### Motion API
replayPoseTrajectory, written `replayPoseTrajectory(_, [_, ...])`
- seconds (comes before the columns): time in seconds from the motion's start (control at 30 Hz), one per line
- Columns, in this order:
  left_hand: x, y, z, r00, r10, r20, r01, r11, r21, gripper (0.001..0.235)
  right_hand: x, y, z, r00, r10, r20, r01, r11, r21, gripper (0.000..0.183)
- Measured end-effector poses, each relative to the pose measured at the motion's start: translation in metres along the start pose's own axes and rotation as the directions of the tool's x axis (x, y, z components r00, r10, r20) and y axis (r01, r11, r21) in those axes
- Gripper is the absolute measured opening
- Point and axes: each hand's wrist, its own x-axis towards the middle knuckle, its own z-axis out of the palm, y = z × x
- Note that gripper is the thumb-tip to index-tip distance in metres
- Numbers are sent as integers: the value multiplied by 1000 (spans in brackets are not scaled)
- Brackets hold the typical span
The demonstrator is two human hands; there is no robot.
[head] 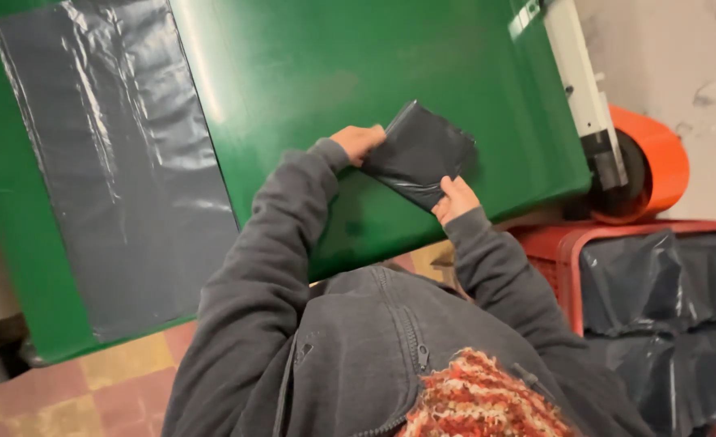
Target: Folding black plastic bags on a conveyor belt and placing them into a crate.
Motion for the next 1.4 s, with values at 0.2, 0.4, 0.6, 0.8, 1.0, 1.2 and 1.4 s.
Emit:
replayPoseTrajectory(0.2, [-22, 12, 47, 756, 548, -359, -133, 665, 735, 33, 12, -16, -12, 964, 53, 260, -150, 918, 367, 30])
replayPoseTrajectory(0.4, [-59, 13, 57, 547, 607, -577, -122, 739, 663, 37, 2, -19, -38, 979, -203, -15, 199, 971, -132, 13])
replayPoseTrajectory(0.6, [-256, -46, 45, 379, 732, -566, -112, 643, 757, 66, -74, 1, 111, 474, -675, 565, 820, 105, -563, 27])
replayPoseTrajectory(0.8, [-422, -146, 32, 593, 538, -599, 346, 501, 793, 110, -120, 69, 283, -66, -12, 998, 966, -252, 61, 83])
replayPoseTrajectory(1.0, [-459, -224, -16, 436, 481, -761, 489, 583, 649, 102, -103, 105, 347, -92, 75, 993, 967, -230, 107, 78])
replayPoseTrajectory(1.2, [-486, -220, -30, 386, 550, -741, 353, 654, 669, 53, -98, 84, 346, -52, -65, 997, 992, -121, 44, 25])
replayPoseTrajectory(1.4, [-520, -187, -43, 560, 368, -742, 166, 828, 535, 21, -76, 12, 262, 343, 159, 926, 884, 278, -375, 15])
